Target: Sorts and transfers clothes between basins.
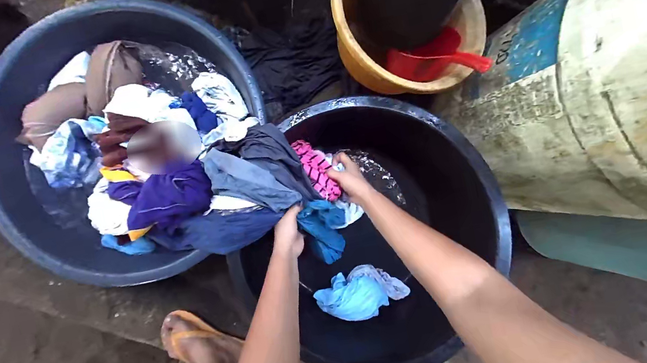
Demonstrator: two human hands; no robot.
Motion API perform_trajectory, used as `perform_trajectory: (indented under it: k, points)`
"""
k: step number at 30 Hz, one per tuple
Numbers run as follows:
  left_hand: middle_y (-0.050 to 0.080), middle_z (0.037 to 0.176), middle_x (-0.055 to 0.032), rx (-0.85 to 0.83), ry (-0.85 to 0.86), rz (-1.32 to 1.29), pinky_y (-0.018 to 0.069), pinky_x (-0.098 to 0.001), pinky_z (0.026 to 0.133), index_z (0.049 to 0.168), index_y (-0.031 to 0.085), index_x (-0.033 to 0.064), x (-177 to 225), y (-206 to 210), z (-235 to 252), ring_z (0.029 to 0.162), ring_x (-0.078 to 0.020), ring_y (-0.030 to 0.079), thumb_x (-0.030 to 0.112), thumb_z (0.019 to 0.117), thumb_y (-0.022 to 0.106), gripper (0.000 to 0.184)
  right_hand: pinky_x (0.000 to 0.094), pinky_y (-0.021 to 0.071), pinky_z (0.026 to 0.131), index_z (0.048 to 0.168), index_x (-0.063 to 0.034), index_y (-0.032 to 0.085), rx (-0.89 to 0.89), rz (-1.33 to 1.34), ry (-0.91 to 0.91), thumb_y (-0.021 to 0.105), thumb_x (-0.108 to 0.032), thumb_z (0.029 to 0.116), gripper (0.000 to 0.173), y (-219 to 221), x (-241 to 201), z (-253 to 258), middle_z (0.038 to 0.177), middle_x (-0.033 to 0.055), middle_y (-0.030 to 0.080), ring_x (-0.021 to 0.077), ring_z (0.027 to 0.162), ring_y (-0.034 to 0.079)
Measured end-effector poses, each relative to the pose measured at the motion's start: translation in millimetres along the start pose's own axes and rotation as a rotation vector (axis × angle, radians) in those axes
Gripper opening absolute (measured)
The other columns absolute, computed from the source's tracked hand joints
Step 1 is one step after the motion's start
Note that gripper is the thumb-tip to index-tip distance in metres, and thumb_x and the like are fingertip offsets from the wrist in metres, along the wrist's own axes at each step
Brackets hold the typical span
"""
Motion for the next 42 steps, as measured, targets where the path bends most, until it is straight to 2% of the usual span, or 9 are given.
perform_trajectory:
  k: [11, 16, 21, 25, 28, 32, 35, 39, 42]
  points:
    - [0.062, 0.079, -0.0053, 0.081, 0.290, -0.480, 0.0584, -0.0306, 0.069, 0.098, 0.054, 0.0059, 119, -26, -148, 0.073, -0.0131, 0.065, 0.001, 0.0990, 0.042, 0.014, 0.0283, 0.0541, 0.057, 0.100, -0.0076, 0.046, -0.071, 0.344, -0.237, 0.061, 0.005, 0.0925, 0.021, 50, -150, -151, 0.076, 0.0026, 0.058, 0.0108, 0.062, 0.061]
    - [0.066, 0.087, -0.0044, 0.044, 0.416, -0.677, 0.0595, -0.0363, 0.072, 0.103, 0.056, 0.0120, 187, -67, -164, 0.080, -0.0150, 0.067, 0.015, 0.1019, 0.039, 0.017, 0.0301, 0.0577, 0.064, 0.103, -0.0095, 0.049, -0.160, 0.247, -0.517, 0.071, -0.004, 0.0864, 0.029, 112, -238, -157, 0.091, 0.0030, 0.060, 0.0092, 0.073, 0.063]
    - [0.067, 0.109, -0.0068, -0.065, 0.563, -0.865, 0.0582, -0.0449, 0.088, 0.121, 0.054, 0.0135, 241, -119, -88, 0.103, -0.0194, 0.068, 0.033, 0.1079, 0.032, 0.033, 0.0395, 0.0546, 0.079, 0.106, -0.0026, 0.058, -0.186, 0.106, -0.673, 0.082, -0.011, 0.0804, 0.036, 213, -290, -103, 0.110, 0.0174, 0.058, 0.0241, 0.099, 0.060]
    - [0.058, 0.139, -0.0127, 0.312, 0.326, -0.642, 0.0539, -0.0531, 0.098, 0.146, 0.046, 0.0115, 206, -172, 6, 0.124, -0.0273, 0.059, 0.048, 0.1081, 0.042, 0.052, 0.0544, 0.0519, 0.097, 0.124, 0.0006, 0.066, -0.419, -0.393, -0.618, 0.075, -0.013, 0.0902, 0.037, 254, -255, -31, 0.126, 0.0272, 0.062, 0.0401, 0.119, 0.058]
    - [0.030, 0.163, -0.0216, 0.471, 0.077, -0.336, 0.0407, -0.0645, 0.109, 0.158, 0.029, 0.0056, 149, -203, 37, 0.146, -0.0401, 0.037, 0.052, 0.1022, 0.057, 0.078, 0.0480, 0.0552, 0.098, 0.133, 0.0007, 0.060, -0.472, -0.487, -0.576, 0.065, -0.011, 0.0985, 0.036, 226, -222, -23, 0.133, 0.0227, 0.062, 0.0318, 0.117, 0.065]
    - [0.038, 0.153, -0.0298, 0.584, 0.366, -0.040, 0.0446, -0.0588, 0.104, 0.158, 0.028, 0.0032, 113, -174, 21, 0.135, -0.0423, 0.045, 0.024, 0.1024, 0.059, 0.068, 0.0432, 0.0551, 0.096, 0.126, 0.0059, 0.060, 0.026, -0.434, -0.652, 0.060, -0.015, 0.0994, 0.034, 122, -142, -27, 0.129, 0.0249, 0.061, 0.0304, 0.116, 0.064]
    - [0.036, 0.155, -0.0308, 0.457, 0.664, 0.412, 0.0445, -0.0543, 0.110, 0.156, 0.033, 0.0006, 95, -119, -3, 0.138, -0.0426, 0.046, 0.022, 0.0953, 0.070, 0.074, 0.0595, 0.0456, 0.106, 0.141, -0.0003, 0.054, 0.274, -0.473, -0.317, 0.076, -0.023, 0.0896, 0.060, 81, -51, -36, 0.147, 0.0332, 0.044, 0.0475, 0.134, 0.047]
    - [0.005, 0.169, -0.0303, 0.200, 0.737, 1.180, 0.0325, -0.0720, 0.112, 0.161, 0.035, 0.0255, 79, -65, 2, 0.152, -0.0553, 0.014, 0.031, 0.0732, 0.092, 0.105, 0.0803, 0.0276, 0.109, 0.166, -0.0262, 0.022, 0.070, -0.840, 0.042, 0.089, -0.036, 0.0764, 0.113, 118, 20, -44, 0.168, 0.0311, -0.006, 0.0607, 0.151, 0.008]
    - [-0.002, 0.173, -0.0178, 0.065, 0.679, 1.621, 0.0212, -0.0839, 0.108, 0.162, 0.029, 0.0421, 69, -63, 17, 0.155, -0.0536, -0.005, 0.011, 0.0681, 0.093, 0.118, 0.0844, 0.0223, 0.107, 0.167, -0.0324, 0.012, 0.038, -1.012, 0.138, 0.088, -0.043, 0.0771, 0.118, 152, 33, -29, 0.168, 0.0288, -0.016, 0.0619, 0.151, -0.001]
Point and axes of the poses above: each hand's wrist, its own z-axis towards the middle knuckle, its own y-axis out of the palm, x = y × z, the point moved 1 cm from there along z, towards the middle knuckle
